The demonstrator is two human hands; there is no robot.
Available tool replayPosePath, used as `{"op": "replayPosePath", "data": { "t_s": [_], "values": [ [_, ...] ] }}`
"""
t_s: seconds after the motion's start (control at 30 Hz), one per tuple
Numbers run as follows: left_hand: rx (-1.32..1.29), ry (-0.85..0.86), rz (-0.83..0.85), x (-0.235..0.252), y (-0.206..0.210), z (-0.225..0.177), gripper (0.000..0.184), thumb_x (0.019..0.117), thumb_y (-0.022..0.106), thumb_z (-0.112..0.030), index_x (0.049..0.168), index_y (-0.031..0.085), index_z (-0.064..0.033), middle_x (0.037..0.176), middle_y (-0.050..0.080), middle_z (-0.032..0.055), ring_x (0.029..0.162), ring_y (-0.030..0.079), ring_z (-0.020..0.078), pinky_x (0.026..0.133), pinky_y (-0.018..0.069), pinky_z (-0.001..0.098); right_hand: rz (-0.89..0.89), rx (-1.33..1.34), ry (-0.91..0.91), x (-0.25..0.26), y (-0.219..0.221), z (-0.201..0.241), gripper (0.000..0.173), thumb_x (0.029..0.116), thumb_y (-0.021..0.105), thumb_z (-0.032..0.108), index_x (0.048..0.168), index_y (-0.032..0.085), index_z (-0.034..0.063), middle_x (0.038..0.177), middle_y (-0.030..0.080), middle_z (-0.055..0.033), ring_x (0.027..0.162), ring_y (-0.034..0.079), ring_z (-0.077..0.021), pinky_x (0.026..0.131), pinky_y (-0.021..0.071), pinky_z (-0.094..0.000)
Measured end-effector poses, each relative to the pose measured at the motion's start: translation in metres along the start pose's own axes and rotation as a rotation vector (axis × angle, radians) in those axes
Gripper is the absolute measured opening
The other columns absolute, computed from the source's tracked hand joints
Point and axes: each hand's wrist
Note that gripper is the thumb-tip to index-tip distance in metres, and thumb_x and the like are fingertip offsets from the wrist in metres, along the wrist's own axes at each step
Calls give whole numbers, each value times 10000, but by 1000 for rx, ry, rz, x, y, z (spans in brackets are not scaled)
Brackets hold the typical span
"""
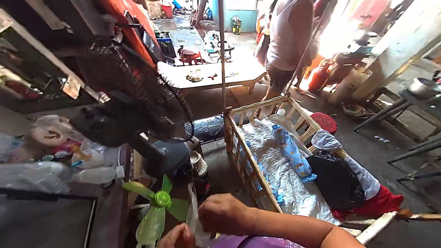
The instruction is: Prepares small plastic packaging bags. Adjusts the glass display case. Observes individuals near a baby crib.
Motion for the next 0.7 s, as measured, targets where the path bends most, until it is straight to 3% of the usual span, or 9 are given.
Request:
{"op": "replayPosePath", "data": {
  "t_s": [0.07,0.1,0.2,0.3,0.43,0.5,0.6,0.7],
  "values": [
    [-160,-127,-69,3,-2,6,254,999,633,-164,1024,697,80,870,710,123,784,679,82,735,579,221,-90,200,182,5,-8,1,109,878,678,-19,965,696,-82,867,723,-130,770,711,-152,710,613,-303],
    [-280,-191,-118,3,-1,10,222,995,647,-153,1049,697,56,897,718,58,801,683,35,734,591,200,-110,340,274,7,-12,-2,131,937,615,-7,1020,666,-95,910,724,-120,779,709,-129,700,616,-291],
    [-581,-431,-256,2,-1,14,109,986,620,-59,1068,686,-32,920,742,-49,787,714,55,686,626,241,-130,682,502,9,-15,-11,142,1058,453,87,1098,558,0,1033,751,-80,871,744,-161,735,642,-346],
    [-796,-762,-449,-4,-1,19,145,1031,472,-24,1055,613,-51,898,738,-2,796,733,126,682,635,287,-153,884,597,8,-11,-22,170,1087,394,157,1108,527,53,1076,752,-94,972,741,-194,853,618,-374],
    [-976,-1096,-608,-14,-6,24,203,1099,344,-98,1100,544,-66,905,735,29,786,736,137,719,633,299,-165,1021,735,13,-7,-27,197,1088,337,178,1097,503,71,1088,748,-123,935,743,-195,782,614,-336],
    [-1037,-1162,-634,-26,-11,32,249,1107,316,-149,1099,558,-91,898,721,14,786,721,128,745,624,305,-172,1061,790,17,-7,-27,215,1092,319,183,1106,500,68,1081,746,-122,930,745,-204,781,619,-346],
    [-1085,-1223,-670,-38,-17,40,321,1100,330,-190,988,624,-131,838,721,-24,769,712,104,756,615,301,-189,1099,834,21,-11,-31,249,1103,299,191,1107,511,61,1081,744,-126,950,737,-212,811,610,-360],
    [-1079,-1195,-689,-43,-20,38,241,1100,344,-165,1045,579,-148,814,711,-39,767,719,101,761,626,311,-125,1083,807,23,-11,-34,217,1092,322,186,1077,512,81,1000,737,-91,879,729,-180,748,608,-330]
  ]
}}
Point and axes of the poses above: each hand's wrist, its own x-axis towards the middle knuckle, its own y-axis out of the palm, z = x × y
